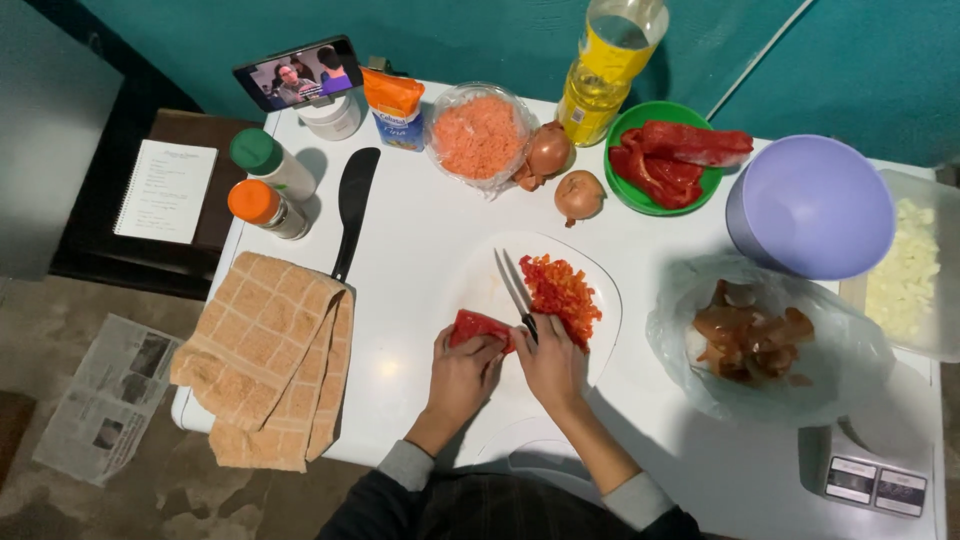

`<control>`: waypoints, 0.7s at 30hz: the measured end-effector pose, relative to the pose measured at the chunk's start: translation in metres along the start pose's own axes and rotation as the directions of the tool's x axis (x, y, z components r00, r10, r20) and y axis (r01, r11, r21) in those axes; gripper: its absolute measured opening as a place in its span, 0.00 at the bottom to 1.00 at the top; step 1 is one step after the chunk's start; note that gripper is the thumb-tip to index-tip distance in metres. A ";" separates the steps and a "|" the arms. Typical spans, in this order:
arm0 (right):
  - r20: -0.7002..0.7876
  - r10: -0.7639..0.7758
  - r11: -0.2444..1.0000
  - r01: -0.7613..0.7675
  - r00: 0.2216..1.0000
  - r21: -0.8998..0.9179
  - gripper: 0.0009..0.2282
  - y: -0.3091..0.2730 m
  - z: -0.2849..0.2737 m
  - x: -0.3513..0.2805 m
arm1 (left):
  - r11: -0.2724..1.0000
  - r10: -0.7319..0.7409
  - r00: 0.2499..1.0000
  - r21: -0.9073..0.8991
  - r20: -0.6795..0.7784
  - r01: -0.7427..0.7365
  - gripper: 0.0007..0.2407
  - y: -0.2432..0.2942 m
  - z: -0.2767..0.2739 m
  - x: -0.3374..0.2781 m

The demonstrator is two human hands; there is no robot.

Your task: Dicing red bell peppers on a white plate.

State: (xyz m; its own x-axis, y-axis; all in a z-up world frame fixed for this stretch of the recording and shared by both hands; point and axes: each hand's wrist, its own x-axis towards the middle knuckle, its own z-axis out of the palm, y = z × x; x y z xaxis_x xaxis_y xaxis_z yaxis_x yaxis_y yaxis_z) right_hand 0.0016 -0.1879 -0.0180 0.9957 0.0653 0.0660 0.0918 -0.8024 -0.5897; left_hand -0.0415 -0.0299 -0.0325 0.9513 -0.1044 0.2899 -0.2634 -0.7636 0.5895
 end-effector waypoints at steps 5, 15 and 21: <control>0.131 -0.059 0.997 0.053 0.990 0.047 0.09 -0.005 -0.002 -0.001 | 0.997 -0.080 0.997 0.005 -0.012 0.080 0.06 -0.001 0.009 -0.001; 0.067 -0.044 0.997 0.039 0.997 0.062 0.09 0.005 0.011 -0.010 | 0.992 -0.118 0.993 -0.052 -0.010 0.117 0.08 -0.003 0.006 0.004; 0.072 0.000 1.000 -0.001 0.997 0.007 0.10 0.008 0.014 -0.006 | 0.993 -0.083 0.996 -0.088 0.017 0.084 0.07 -0.016 0.014 -0.005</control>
State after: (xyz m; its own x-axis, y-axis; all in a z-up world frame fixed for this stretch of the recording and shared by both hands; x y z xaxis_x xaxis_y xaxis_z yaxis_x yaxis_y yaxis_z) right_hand -0.0033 -0.1866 -0.0340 0.9942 0.1074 0.0080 0.0910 -0.7985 -0.5951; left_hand -0.0395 -0.0263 -0.0543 0.9724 -0.0514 0.2277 -0.1958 -0.7105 0.6759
